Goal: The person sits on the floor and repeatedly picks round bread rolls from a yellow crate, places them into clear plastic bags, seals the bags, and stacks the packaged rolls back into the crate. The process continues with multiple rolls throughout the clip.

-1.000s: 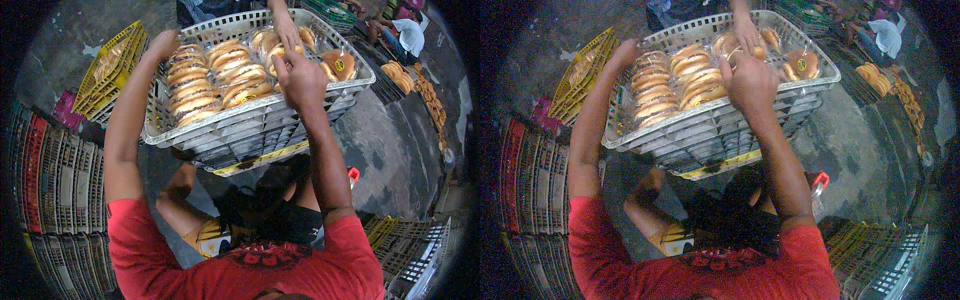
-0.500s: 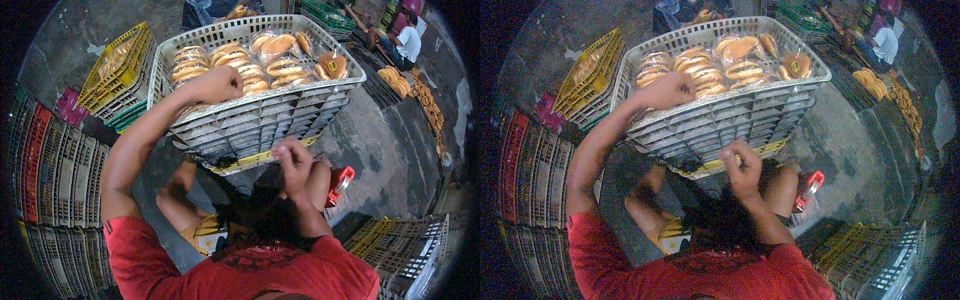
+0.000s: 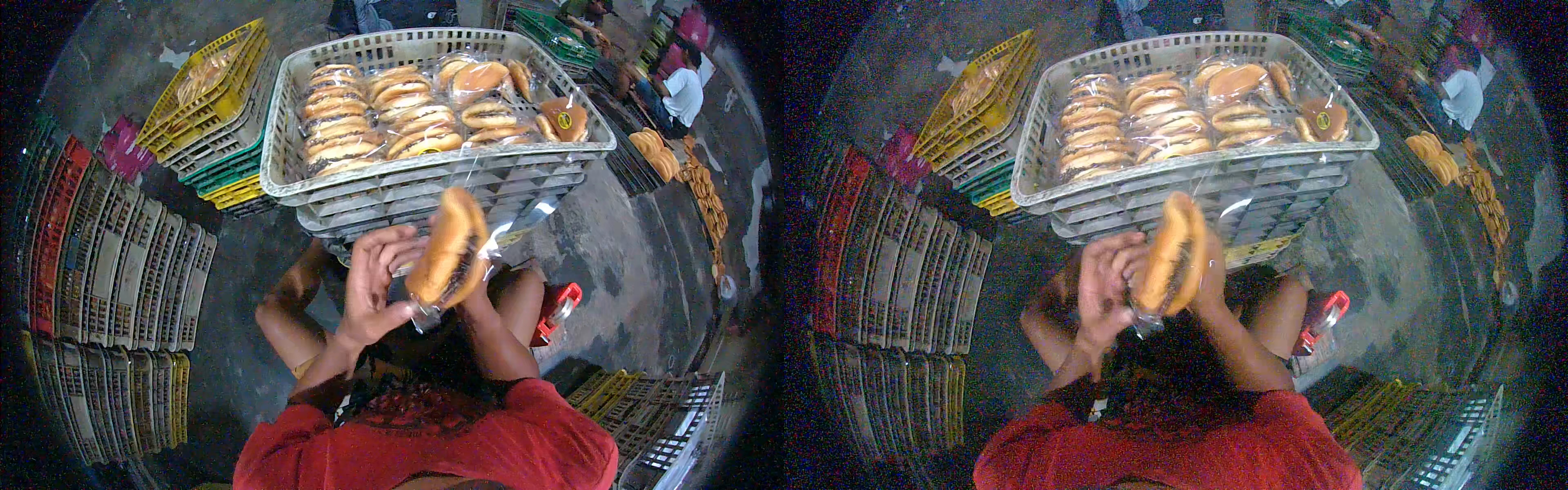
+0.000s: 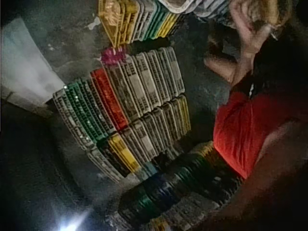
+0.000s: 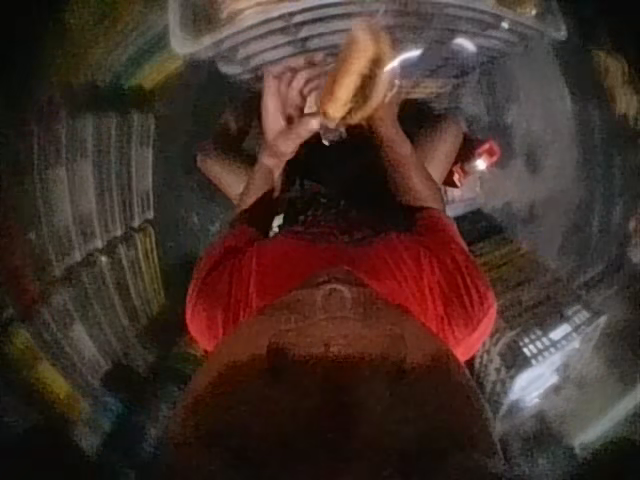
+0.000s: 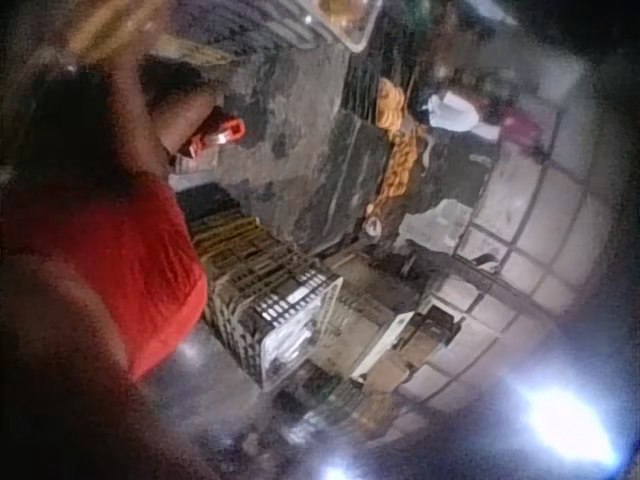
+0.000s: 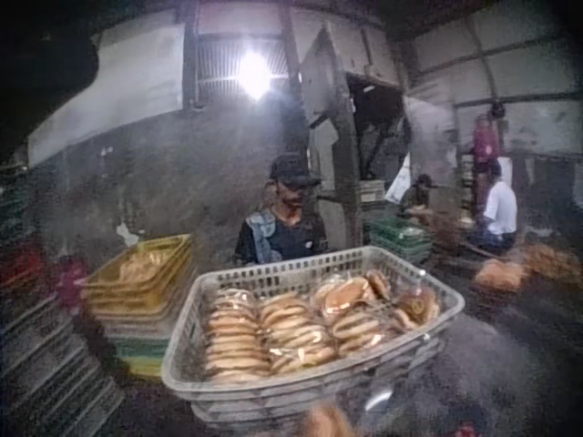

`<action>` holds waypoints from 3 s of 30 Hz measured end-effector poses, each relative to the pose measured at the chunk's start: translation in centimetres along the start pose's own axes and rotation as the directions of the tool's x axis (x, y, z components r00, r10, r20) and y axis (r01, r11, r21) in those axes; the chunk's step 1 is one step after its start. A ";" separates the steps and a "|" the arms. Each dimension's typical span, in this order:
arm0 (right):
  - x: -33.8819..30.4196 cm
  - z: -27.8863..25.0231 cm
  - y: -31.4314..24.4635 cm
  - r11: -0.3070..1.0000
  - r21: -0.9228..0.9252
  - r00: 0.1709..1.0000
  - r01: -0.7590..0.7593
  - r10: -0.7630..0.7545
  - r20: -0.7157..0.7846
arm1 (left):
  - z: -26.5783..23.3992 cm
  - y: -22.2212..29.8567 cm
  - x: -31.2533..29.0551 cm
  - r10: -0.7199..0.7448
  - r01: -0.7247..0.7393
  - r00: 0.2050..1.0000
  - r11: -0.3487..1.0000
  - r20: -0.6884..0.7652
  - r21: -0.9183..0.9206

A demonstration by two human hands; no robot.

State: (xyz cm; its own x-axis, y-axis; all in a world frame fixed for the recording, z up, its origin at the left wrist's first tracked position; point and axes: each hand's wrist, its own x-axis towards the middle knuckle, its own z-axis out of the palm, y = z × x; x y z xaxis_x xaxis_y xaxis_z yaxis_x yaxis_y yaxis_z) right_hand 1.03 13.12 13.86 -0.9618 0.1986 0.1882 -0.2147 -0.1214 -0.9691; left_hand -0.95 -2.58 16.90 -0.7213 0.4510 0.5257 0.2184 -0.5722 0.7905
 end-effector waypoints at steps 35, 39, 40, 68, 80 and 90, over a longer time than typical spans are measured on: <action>-4.9 -2.5 3.3 0.970 -0.239 0.998 0.048 -0.054 -0.020 | -2.2 -6.7 -5.4 -0.500 0.560 0.808 0.817 -0.312 0.138; -4.9 -3.1 2.6 0.967 -0.231 0.994 -0.107 0.102 -0.033 | -1.4 -8.2 -4.7 -0.170 0.246 0.936 0.942 -0.307 0.228; -5.1 -3.4 2.9 0.978 -0.137 0.985 -0.156 0.143 -0.099 | -1.6 -8.2 -4.7 -0.306 0.354 0.909 0.926 -0.282 0.135; -6.7 -6.1 5.2 0.995 -0.101 0.912 -0.022 -0.021 -0.409 | 4.4 -12.2 -4.0 -0.196 0.339 0.922 0.828 -0.335 0.447; -21.9 -27.3 10.3 0.687 -0.251 0.445 -0.682 0.119 -0.887 | 6.2 -13.8 -5.4 -0.255 0.320 0.947 0.777 -0.194 0.542; -25.7 -22.8 10.7 0.826 -0.078 0.595 -0.559 0.334 -0.731 | 5.8 -13.9 -4.1 -0.206 0.220 0.974 0.742 -0.098 0.633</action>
State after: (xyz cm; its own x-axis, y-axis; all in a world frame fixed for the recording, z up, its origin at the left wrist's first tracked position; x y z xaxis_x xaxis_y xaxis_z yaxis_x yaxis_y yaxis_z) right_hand 27.36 28.85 -4.93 -0.5202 0.7886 -0.3278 0.3734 -0.1352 -0.9178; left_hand 2.80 7.47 5.54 -0.8114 0.4901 0.3184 0.4190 0.1080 0.9015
